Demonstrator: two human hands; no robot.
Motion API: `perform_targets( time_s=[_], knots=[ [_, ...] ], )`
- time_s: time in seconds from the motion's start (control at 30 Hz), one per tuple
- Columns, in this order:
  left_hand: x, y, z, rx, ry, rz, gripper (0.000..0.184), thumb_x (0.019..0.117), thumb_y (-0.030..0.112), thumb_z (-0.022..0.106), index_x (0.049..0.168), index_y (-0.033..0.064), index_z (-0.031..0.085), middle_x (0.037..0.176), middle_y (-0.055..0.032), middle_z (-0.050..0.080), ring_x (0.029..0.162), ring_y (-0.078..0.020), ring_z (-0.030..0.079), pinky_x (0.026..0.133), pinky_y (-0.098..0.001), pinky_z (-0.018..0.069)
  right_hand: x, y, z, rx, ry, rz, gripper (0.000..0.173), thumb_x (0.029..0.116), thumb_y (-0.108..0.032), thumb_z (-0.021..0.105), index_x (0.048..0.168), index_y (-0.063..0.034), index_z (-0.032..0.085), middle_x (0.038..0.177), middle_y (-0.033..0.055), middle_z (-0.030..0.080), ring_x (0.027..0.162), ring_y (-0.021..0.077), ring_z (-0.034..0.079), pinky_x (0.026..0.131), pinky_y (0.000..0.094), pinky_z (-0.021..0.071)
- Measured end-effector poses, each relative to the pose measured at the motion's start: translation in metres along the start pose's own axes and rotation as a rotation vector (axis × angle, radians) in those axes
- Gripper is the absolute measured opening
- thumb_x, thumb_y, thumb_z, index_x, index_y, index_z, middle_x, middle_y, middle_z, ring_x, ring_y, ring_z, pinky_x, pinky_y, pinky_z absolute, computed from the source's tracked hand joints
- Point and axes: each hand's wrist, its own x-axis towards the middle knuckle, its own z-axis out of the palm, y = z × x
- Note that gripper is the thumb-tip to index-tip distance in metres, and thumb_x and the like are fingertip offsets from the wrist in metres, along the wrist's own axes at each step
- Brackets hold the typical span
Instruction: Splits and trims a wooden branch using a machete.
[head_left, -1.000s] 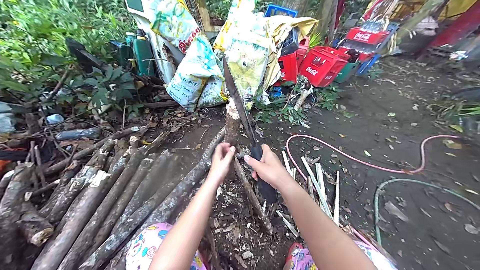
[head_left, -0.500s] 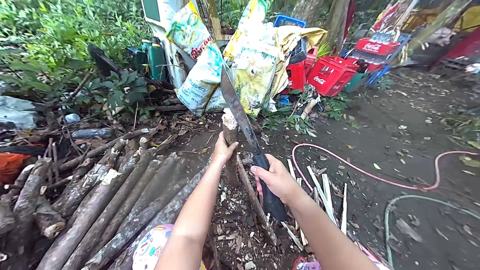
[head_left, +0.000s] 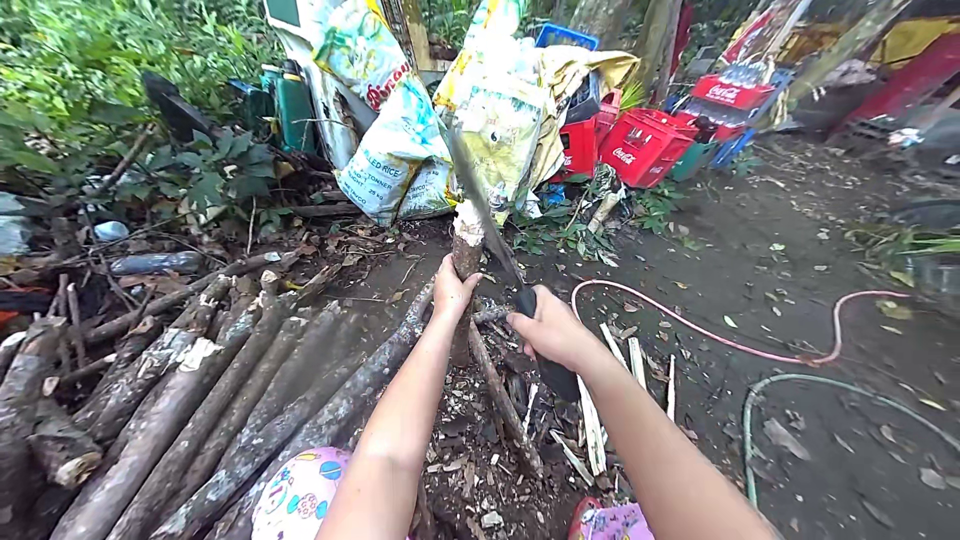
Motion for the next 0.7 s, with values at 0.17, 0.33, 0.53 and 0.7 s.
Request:
perform_targets(
  time_s=[0.17,0.33,0.53,0.7],
  knots=[
    [-0.005,-0.003,-0.013,-0.022,-0.076,0.030,0.070,0.0911,0.016,0.081,0.147,-0.0044,0.045,0.134,-0.0284,0.061,0.126,-0.0391,0.061,0.111,-0.0541,0.0459,0.003,0.012,0.005,0.196,-0.117,0.034,0.035,0.1042,-0.013,0.060,0.133,-0.0028,0.042,0.082,0.0062,0.052,0.053,0.0117,0.055,0.053,0.0265,0.0527],
    [-0.001,-0.005,-0.015,0.002,-0.152,0.072,0.069,0.0918,0.016,0.080,0.147,-0.0033,0.044,0.130,-0.0277,0.064,0.122,-0.0389,0.064,0.109,-0.0553,0.0476,-0.015,0.003,0.006,0.595,-0.156,0.068,0.014,0.1060,-0.006,0.052,0.117,-0.0056,0.044,0.068,0.0015,0.050,0.046,0.0107,0.053,0.048,0.0253,0.0539],
    [0.003,0.001,-0.006,0.004,-0.159,0.087,0.070,0.0908,0.015,0.081,0.148,-0.0023,0.045,0.131,-0.0271,0.064,0.124,-0.0380,0.063,0.110,-0.0543,0.0470,-0.017,0.002,-0.005,0.568,-0.106,0.062,0.012,0.1063,-0.006,0.051,0.116,-0.0047,0.045,0.066,0.0018,0.050,0.046,0.0108,0.054,0.047,0.0255,0.0545],
    [0.013,0.010,0.000,0.032,-0.112,0.022,0.068,0.0928,0.019,0.079,0.147,-0.0021,0.045,0.132,-0.0276,0.063,0.125,-0.0403,0.062,0.110,-0.0567,0.0459,-0.026,0.018,0.004,0.161,0.254,-0.238,0.040,0.0953,-0.014,0.062,0.130,0.0026,0.051,0.079,0.0063,0.062,0.056,0.0125,0.061,0.057,0.0317,0.0567]
  ],
)
